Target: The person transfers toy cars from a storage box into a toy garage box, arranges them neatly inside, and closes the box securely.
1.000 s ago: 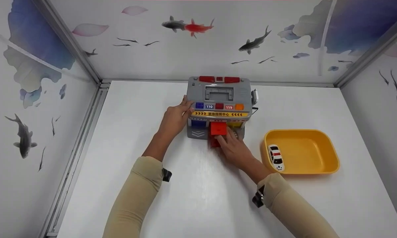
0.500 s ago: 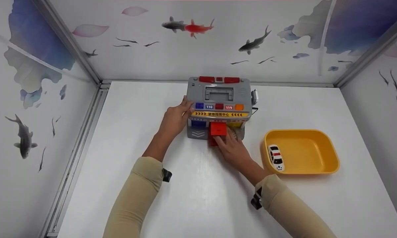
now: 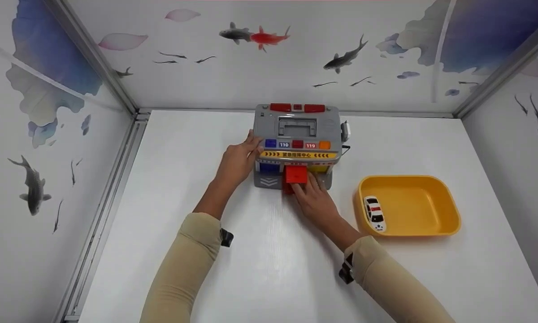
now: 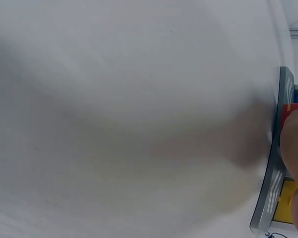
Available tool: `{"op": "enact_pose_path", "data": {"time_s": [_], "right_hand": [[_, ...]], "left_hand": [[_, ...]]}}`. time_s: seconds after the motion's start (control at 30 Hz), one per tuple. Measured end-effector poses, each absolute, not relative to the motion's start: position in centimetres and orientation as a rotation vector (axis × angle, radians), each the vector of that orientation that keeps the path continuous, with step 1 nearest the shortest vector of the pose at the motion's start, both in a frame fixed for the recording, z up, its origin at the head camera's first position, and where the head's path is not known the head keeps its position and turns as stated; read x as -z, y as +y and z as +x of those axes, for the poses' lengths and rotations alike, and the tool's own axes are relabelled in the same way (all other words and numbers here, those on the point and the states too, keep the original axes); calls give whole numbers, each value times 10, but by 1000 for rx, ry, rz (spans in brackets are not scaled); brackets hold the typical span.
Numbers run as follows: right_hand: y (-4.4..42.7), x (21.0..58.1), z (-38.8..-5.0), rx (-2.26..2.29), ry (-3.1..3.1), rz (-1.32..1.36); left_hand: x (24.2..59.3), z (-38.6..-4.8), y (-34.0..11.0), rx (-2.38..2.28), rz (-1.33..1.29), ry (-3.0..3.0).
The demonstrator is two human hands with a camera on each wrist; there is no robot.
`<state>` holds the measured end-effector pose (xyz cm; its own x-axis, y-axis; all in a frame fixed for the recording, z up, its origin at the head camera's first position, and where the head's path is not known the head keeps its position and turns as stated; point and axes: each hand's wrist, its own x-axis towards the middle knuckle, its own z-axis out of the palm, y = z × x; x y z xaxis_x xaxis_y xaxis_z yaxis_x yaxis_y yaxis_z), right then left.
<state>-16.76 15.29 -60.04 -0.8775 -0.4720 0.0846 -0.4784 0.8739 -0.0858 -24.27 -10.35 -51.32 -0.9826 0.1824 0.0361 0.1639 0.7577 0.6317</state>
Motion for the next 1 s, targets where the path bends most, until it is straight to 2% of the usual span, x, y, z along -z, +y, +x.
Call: {"op": "enact_pose_path", "data": {"time_s": [0.33, 1.0], "right_hand": [[153, 605, -170, -259, -2973, 747], [154, 606, -169, -176, -2916, 787]], "left_hand": [[511, -243, -103, -1027, 257, 2902], [512, -242, -104, -1056, 290, 2906]]}}
